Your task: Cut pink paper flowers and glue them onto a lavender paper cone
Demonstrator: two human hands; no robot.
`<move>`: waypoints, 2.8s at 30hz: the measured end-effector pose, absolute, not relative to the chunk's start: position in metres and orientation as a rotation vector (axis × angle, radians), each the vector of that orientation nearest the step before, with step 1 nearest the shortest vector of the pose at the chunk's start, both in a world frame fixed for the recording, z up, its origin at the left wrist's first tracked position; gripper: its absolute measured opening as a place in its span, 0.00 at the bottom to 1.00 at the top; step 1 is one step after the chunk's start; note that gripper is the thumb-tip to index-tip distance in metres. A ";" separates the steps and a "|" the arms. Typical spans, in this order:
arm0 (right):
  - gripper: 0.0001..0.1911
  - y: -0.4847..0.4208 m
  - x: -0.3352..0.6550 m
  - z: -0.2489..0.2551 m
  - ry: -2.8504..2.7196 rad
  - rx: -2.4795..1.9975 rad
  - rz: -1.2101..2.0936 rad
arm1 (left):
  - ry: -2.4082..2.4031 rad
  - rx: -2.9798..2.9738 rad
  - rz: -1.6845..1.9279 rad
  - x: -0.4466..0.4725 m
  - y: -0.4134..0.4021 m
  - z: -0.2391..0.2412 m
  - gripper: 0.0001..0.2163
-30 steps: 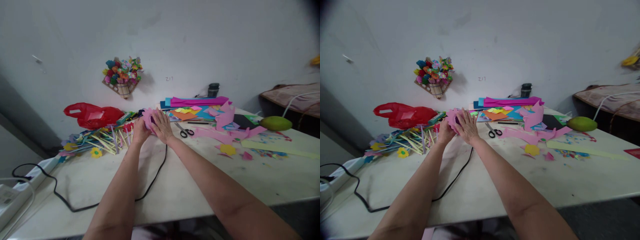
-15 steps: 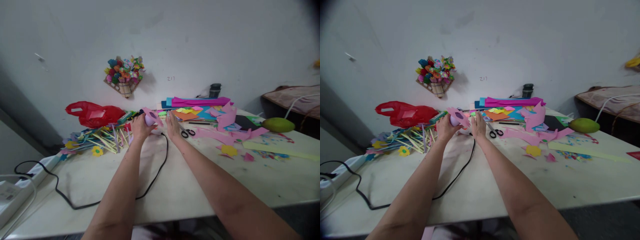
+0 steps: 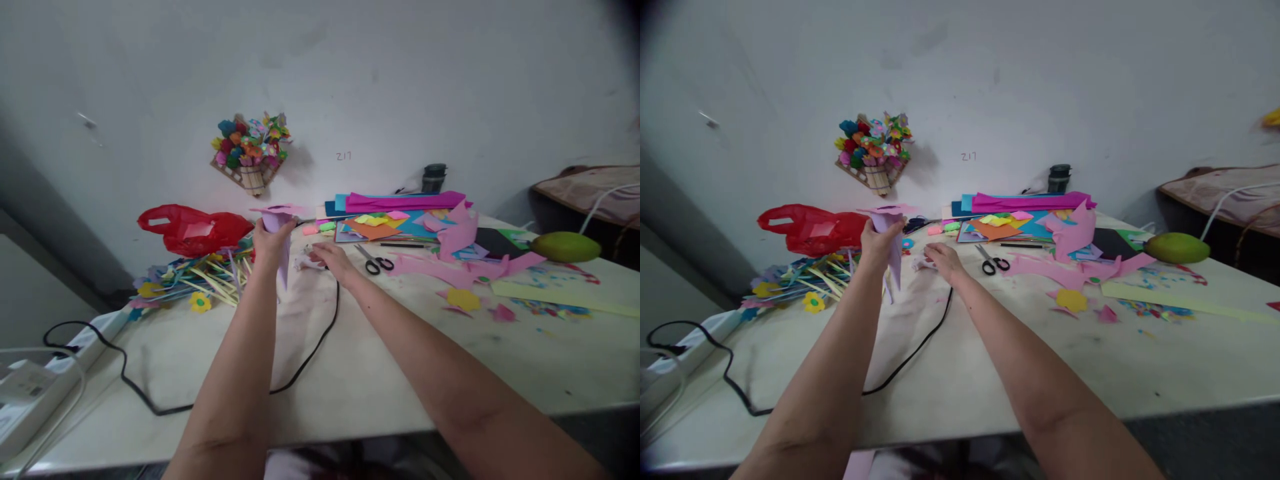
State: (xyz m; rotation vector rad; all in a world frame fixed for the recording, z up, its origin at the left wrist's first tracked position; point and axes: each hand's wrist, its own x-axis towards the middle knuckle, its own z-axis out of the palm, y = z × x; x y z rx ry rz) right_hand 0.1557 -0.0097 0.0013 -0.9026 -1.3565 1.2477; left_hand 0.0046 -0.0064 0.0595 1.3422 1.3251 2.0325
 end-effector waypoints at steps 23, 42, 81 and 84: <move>0.13 -0.019 0.140 -0.002 -1.569 -0.916 1.374 | 0.845 0.872 1.677 0.013 -0.012 0.025 0.22; 0.21 -0.012 0.149 -0.014 -1.831 -1.202 0.677 | 0.993 1.344 2.009 0.005 -0.011 0.017 0.18; 0.21 -0.015 0.146 -0.016 -1.798 -1.083 0.752 | 0.682 1.032 1.936 0.009 -0.011 0.012 0.21; 0.19 -0.016 0.143 -0.014 -1.775 -0.806 1.099 | 0.553 0.934 1.823 0.009 -0.016 0.014 0.19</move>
